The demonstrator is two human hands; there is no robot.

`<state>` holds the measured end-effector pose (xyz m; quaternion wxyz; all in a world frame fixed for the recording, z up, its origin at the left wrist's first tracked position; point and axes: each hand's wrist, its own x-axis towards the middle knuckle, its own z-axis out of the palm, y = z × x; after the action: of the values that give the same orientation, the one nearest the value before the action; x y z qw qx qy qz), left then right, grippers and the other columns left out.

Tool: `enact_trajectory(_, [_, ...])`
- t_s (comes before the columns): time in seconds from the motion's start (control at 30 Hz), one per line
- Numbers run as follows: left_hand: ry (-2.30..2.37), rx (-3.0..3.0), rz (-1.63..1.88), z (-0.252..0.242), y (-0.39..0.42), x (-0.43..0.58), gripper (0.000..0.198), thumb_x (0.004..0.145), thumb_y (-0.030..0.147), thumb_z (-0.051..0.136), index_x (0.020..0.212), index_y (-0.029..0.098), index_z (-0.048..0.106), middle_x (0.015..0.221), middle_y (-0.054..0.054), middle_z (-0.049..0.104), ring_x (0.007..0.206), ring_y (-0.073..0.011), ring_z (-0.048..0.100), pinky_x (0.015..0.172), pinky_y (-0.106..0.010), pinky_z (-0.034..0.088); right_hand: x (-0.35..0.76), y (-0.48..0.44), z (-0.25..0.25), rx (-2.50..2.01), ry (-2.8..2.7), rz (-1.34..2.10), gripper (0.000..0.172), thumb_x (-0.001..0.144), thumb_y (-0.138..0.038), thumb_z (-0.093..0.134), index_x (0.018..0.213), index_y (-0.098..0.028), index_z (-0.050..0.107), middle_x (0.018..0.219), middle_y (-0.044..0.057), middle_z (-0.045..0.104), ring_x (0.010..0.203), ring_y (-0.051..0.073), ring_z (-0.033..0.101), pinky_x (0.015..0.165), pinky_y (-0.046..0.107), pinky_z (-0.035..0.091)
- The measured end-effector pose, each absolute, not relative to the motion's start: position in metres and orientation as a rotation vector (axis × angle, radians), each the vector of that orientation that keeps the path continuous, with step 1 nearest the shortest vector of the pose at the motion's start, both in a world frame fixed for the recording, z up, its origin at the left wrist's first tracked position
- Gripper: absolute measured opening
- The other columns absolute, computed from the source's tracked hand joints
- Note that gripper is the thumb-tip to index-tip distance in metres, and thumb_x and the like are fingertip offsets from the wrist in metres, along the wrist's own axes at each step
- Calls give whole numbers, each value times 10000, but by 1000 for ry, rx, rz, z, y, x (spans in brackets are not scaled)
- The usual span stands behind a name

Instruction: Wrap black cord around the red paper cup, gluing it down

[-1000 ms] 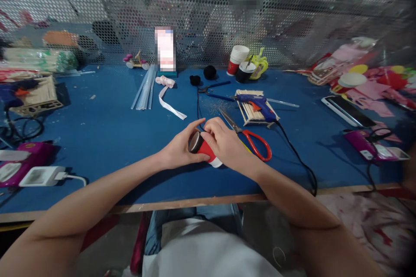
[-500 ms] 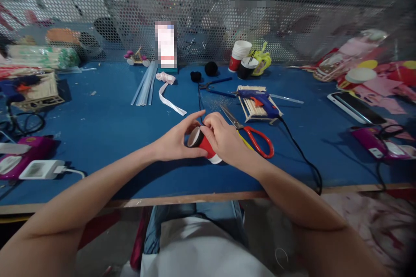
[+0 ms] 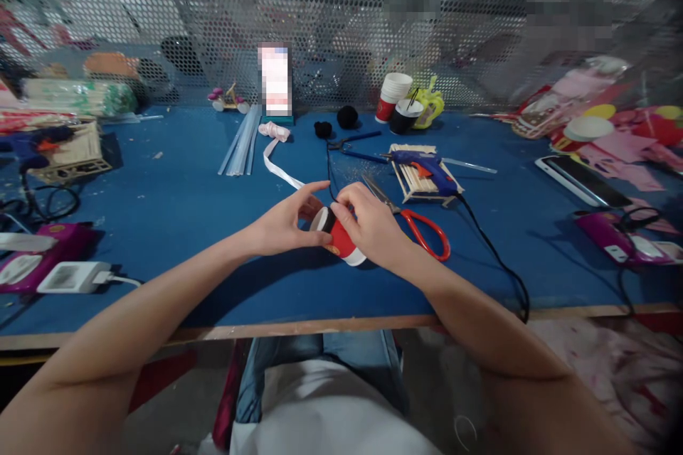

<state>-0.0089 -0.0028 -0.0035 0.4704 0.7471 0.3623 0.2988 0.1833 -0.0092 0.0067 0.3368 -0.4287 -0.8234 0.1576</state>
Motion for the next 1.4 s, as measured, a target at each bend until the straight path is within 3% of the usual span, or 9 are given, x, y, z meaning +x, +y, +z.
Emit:
enact_trajectory(0.27, [692,2009,769,6,-15,-4,887,769,294,693,1482,271,166,1109,-78,600,1043,-216,587,980,-411,460,190,20,33,-1217,-1859,920,211,839,-302,521,663,-186,508,610,-21,521,568,99,442,566,262,364])
enact_trajectory(0.47, [735,2186,719,8,-17,-3,572,758,350,696,1286,222,518,1192,-110,592,1047,-233,583,923,-392,496,174,41,44,-1179,-1840,1224,201,814,-273,571,646,-166,549,573,-24,537,520,76,451,519,228,352])
enact_trajectory(0.53, [792,2184,711,5,-14,-4,589,737,368,712,1273,205,531,1186,-116,604,1026,-236,598,912,-398,505,170,43,47,-1197,-2002,1094,190,824,-266,568,664,-164,579,600,-2,585,541,91,492,546,238,371])
enact_trajectory(0.67, [856,2156,808,2,-4,-9,592,727,369,719,1257,176,537,1155,-113,609,1034,-227,608,935,-388,504,186,43,56,-1415,-2104,436,267,870,-271,506,648,-162,609,612,33,621,591,134,555,625,274,391])
enact_trajectory(0.73, [907,2141,868,4,2,-12,599,717,379,722,1245,158,545,1142,-120,606,1027,-229,613,933,-394,509,208,46,61,-1526,-2046,325,315,902,-324,456,707,-155,635,622,46,631,598,152,575,640,290,407])
enact_trajectory(0.87, [1040,2116,910,11,9,-14,641,692,411,727,1240,133,545,1162,-135,595,1051,-255,609,959,-442,501,266,59,57,-1901,-1873,-235,285,897,-263,435,863,-108,671,828,157,676,810,263,631,760,392,428])
enact_trajectory(1.03, [1128,2096,950,0,8,-14,656,688,410,724,1257,141,536,1152,-121,592,1033,-244,615,933,-420,524,307,69,30,-2242,-2096,-186,282,825,-201,474,909,-39,688,885,230,675,877,312,632,754,409,456])
enact_trajectory(1.2, [1048,2016,1032,-29,3,-12,627,719,339,708,1290,170,508,1193,-117,566,1058,-218,603,955,-402,517,311,72,10,-2198,-2037,-236,308,779,-198,509,961,-15,677,899,228,675,962,344,617,817,439,472])
enact_trajectory(1.4, [1005,2052,1021,-34,5,-10,625,733,311,703,1309,193,491,1211,-115,555,1098,-219,587,980,-407,504,316,72,8,-2174,-1835,-24,355,775,-181,538,1089,-36,618,1067,225,650,1038,336,602,874,425,462])
